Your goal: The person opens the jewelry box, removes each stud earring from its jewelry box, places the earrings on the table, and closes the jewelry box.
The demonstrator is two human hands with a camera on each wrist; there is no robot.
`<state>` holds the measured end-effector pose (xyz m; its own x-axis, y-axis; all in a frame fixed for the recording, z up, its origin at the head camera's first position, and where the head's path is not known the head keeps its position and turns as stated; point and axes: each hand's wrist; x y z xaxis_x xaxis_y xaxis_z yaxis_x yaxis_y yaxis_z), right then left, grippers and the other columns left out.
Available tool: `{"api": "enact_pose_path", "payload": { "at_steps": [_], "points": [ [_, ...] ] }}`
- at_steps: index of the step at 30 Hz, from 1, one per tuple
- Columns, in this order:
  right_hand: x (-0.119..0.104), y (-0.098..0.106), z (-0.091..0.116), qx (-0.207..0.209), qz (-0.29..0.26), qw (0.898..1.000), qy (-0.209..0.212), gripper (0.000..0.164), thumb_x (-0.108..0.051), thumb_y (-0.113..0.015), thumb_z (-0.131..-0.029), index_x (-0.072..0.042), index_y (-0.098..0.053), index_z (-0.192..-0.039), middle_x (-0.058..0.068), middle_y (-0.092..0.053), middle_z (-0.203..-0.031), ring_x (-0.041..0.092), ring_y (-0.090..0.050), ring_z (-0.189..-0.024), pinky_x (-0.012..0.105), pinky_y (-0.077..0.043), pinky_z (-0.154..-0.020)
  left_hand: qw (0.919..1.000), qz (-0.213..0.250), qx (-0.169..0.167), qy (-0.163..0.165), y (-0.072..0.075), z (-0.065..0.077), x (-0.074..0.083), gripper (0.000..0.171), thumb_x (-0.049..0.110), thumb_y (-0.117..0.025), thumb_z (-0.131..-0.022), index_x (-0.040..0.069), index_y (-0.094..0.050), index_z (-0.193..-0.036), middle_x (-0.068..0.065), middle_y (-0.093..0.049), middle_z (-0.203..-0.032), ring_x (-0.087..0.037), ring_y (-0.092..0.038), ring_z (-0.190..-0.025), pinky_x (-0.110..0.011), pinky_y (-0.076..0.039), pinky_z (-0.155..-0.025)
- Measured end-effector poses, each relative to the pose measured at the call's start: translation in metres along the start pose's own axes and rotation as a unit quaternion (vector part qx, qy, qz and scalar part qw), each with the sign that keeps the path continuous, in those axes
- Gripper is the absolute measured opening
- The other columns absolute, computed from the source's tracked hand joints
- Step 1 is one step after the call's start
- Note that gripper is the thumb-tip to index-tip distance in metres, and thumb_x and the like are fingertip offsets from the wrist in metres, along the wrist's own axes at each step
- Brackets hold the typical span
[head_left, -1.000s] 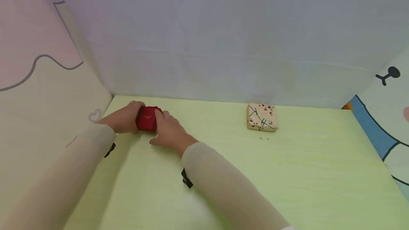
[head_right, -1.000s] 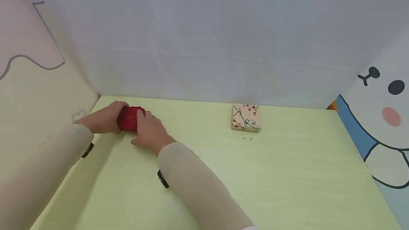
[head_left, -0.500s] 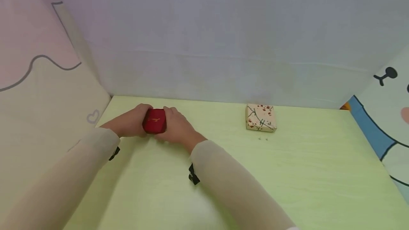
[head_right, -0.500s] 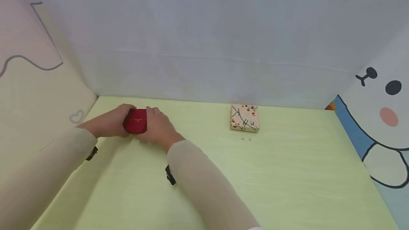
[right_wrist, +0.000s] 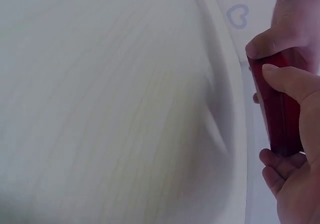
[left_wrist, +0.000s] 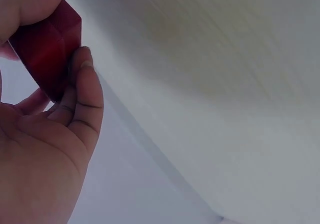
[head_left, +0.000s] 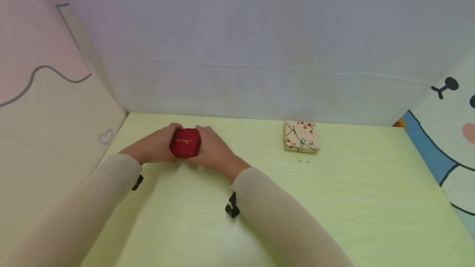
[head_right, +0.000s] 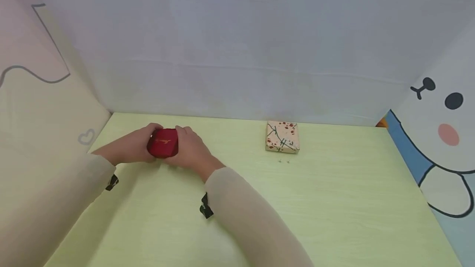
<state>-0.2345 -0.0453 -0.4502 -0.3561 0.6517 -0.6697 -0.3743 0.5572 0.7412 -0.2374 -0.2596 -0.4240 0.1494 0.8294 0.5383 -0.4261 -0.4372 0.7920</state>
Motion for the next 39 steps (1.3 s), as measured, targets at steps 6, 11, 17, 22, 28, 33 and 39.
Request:
{"api": "enact_pose_path", "payload": {
  "at_steps": [6, 11, 17, 22, 28, 33, 39],
  "points": [
    [0.009, 0.012, 0.020, 0.005, -0.049, 0.998, -0.026, 0.100, -0.039, -0.088, -0.080, -0.010, -0.033, -0.159, 0.004, -0.047, -0.146, 0.018, -0.049, -0.128, 0.033, -0.054, -0.095, 0.9982, 0.060, -0.001, -0.006, -0.015, 0.000, 0.010, 0.100, 0.018, -0.091, -0.076, 0.003, -0.028, -0.153, -0.018, -0.049, -0.142, -0.039, -0.050, -0.127, -0.054, -0.052, -0.100],
    [0.020, 0.028, 0.044, 0.015, -0.091, 0.995, -0.040, 0.098, -0.043, -0.088, -0.081, -0.013, -0.036, -0.158, 0.002, -0.047, -0.146, 0.017, -0.049, -0.125, 0.033, -0.054, -0.093, 0.9940, 0.106, 0.019, -0.021, -0.037, 0.002, 0.028, 0.097, 0.017, -0.088, -0.079, 0.005, -0.028, -0.154, -0.014, -0.050, -0.141, -0.034, -0.054, -0.123, -0.048, -0.055, -0.097],
    [0.038, 0.042, 0.073, 0.029, -0.090, 0.995, -0.036, 0.100, -0.045, -0.089, -0.079, -0.013, -0.037, -0.158, 0.001, -0.048, -0.146, 0.018, -0.050, -0.124, 0.037, -0.054, -0.095, 0.9883, 0.141, 0.047, -0.035, -0.062, 0.006, 0.057, 0.098, 0.013, -0.088, -0.078, 0.008, -0.029, -0.156, -0.010, -0.048, -0.143, -0.031, -0.055, -0.119, -0.045, -0.056, -0.094],
    [0.051, 0.050, 0.095, 0.046, -0.082, 0.995, -0.028, 0.100, -0.044, -0.090, -0.078, -0.014, -0.038, -0.158, 0.000, -0.050, -0.143, 0.016, -0.051, -0.123, 0.038, -0.054, -0.095, 0.9839, 0.152, 0.069, -0.063, -0.082, 0.010, 0.076, 0.100, 0.014, -0.089, -0.078, 0.005, -0.028, -0.157, -0.011, -0.046, -0.146, -0.030, -0.054, -0.121, -0.043, -0.056, -0.094],
    [0.058, 0.060, 0.114, 0.071, -0.067, 0.995, -0.006, 0.101, -0.046, -0.090, -0.077, -0.014, -0.038, -0.158, -0.002, -0.049, -0.142, 0.016, -0.050, -0.122, 0.042, -0.054, -0.096, 0.9747, 0.185, 0.092, -0.084, -0.098, 0.011, 0.094, 0.100, 0.014, -0.088, -0.079, 0.006, -0.028, -0.158, -0.011, -0.044, -0.146, -0.027, -0.056, -0.117, -0.039, -0.057, -0.091],
    [0.062, 0.070, 0.127, 0.100, -0.049, 0.994, -0.007, 0.103, -0.052, -0.089, -0.077, -0.013, -0.038, -0.157, -0.002, -0.049, -0.144, 0.017, -0.050, -0.123, 0.045, -0.054, -0.096, 0.9560, 0.249, 0.116, -0.103, -0.111, 0.007, 0.108, 0.102, 0.015, -0.089, -0.080, 0.008, -0.027, -0.160, -0.005, -0.048, -0.139, -0.022, -0.059, -0.108, -0.035, -0.058, -0.088],
    [0.073, 0.076, 0.140, 0.122, -0.028, 0.992, -0.010, 0.104, -0.057, -0.087, -0.077, -0.013, -0.038, -0.157, 0.001, -0.049, -0.145, 0.021, -0.049, -0.128, 0.047, -0.054, -0.097, 0.9372, 0.286, 0.169, -0.106, -0.134, 0.006, 0.124, 0.103, 0.020, -0.089, -0.080, 0.008, -0.026, -0.161, -0.002, -0.048, -0.141, -0.018, -0.057, -0.104, -0.033, -0.056, -0.088]
  ]
}}
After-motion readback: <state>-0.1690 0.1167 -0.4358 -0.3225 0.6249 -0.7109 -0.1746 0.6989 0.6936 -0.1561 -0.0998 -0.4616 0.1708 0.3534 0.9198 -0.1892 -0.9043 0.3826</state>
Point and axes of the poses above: each hand's wrist, its own z-axis away from the middle knuckle, its own y-axis out of the back of the hand, x = y × z
